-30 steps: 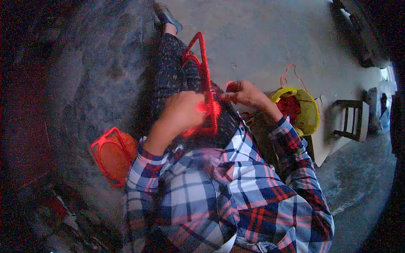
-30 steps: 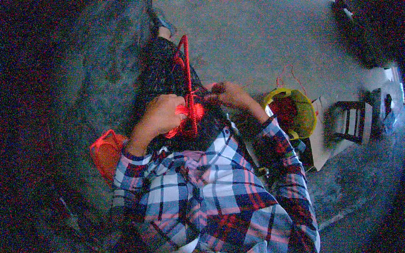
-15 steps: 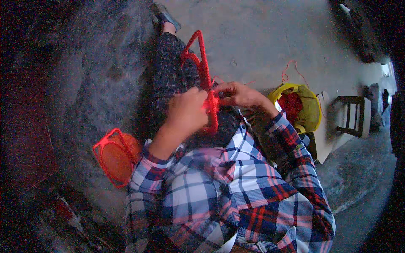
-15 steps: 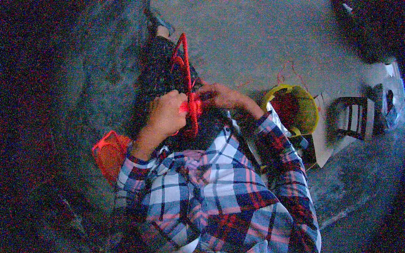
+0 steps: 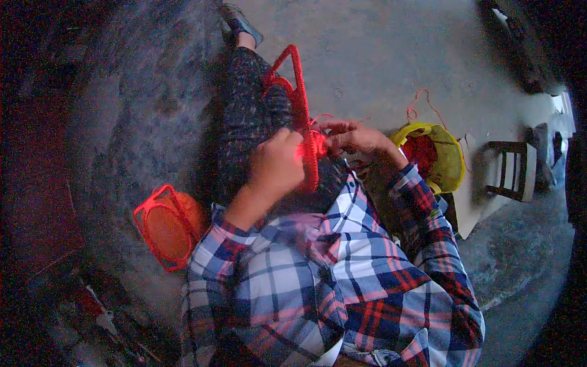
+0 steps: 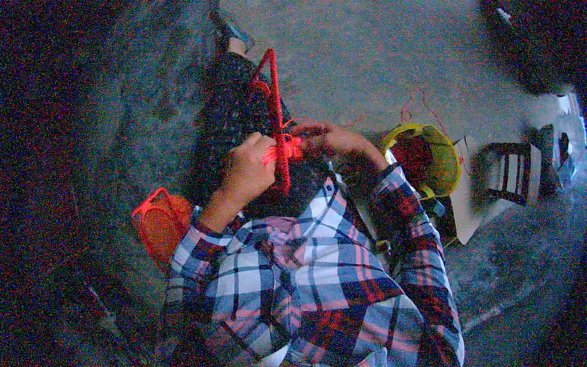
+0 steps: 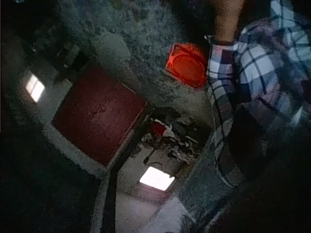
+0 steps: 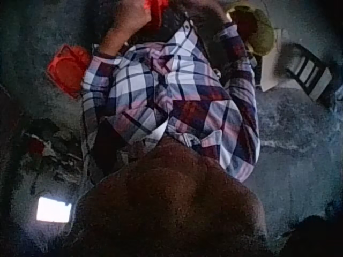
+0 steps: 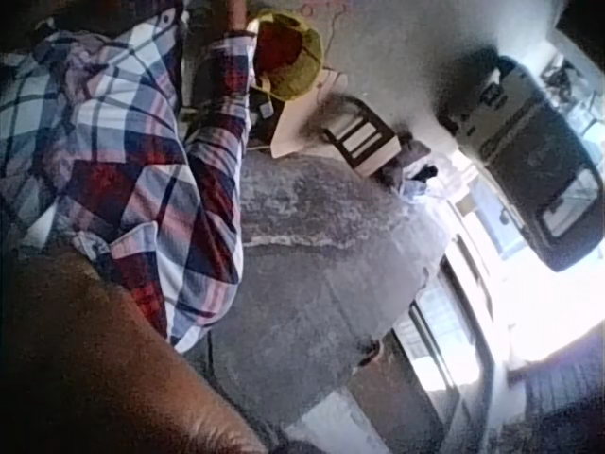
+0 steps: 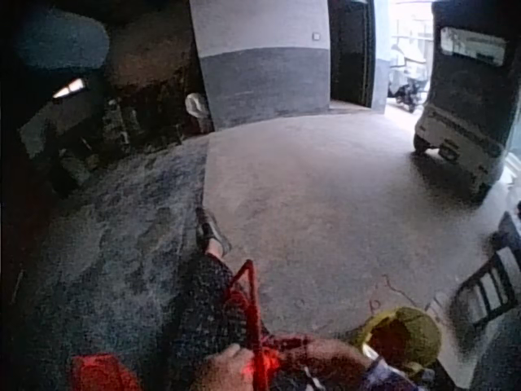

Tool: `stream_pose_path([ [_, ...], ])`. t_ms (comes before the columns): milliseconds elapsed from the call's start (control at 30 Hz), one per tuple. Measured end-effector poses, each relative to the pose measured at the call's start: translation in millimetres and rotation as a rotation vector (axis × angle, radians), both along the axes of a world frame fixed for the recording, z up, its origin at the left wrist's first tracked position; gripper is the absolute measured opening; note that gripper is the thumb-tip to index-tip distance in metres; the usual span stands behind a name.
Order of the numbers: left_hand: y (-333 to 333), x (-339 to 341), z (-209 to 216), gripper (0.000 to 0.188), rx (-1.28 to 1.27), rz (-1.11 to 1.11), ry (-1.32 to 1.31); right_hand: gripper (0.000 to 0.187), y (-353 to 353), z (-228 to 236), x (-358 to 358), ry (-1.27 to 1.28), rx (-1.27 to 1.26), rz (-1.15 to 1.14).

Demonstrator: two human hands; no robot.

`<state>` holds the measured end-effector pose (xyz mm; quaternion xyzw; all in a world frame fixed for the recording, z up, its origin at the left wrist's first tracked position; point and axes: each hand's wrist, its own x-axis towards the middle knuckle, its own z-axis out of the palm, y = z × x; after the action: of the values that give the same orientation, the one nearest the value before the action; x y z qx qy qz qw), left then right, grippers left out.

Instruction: Wrapping a square red plastic frame with red twine.

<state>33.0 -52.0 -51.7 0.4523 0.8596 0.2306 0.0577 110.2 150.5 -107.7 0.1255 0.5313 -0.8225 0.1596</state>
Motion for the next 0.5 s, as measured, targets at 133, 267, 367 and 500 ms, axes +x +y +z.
stream_pose_path([
  [133, 2, 9, -14, 0.029, 0.130, 0.077, -0.088, 0.034, 6, -17, -3, 0.115, 0.200, 0.133],
  [267, 2, 4, -14, 0.030, 0.176, 0.028, -0.050, 0.034, 6, -24, 2, 0.215, 0.045, -0.080],
  [367, 3, 1, -6, 0.034, 0.201, -0.029, 0.095, 0.031, 7, -7, -1, 0.329, 0.281, -0.403],
  [500, 8, -14, -8, 0.031, 0.463, 0.077, 0.039, 0.035, 65, 2, 10, 0.338, 0.247, -0.601],
])
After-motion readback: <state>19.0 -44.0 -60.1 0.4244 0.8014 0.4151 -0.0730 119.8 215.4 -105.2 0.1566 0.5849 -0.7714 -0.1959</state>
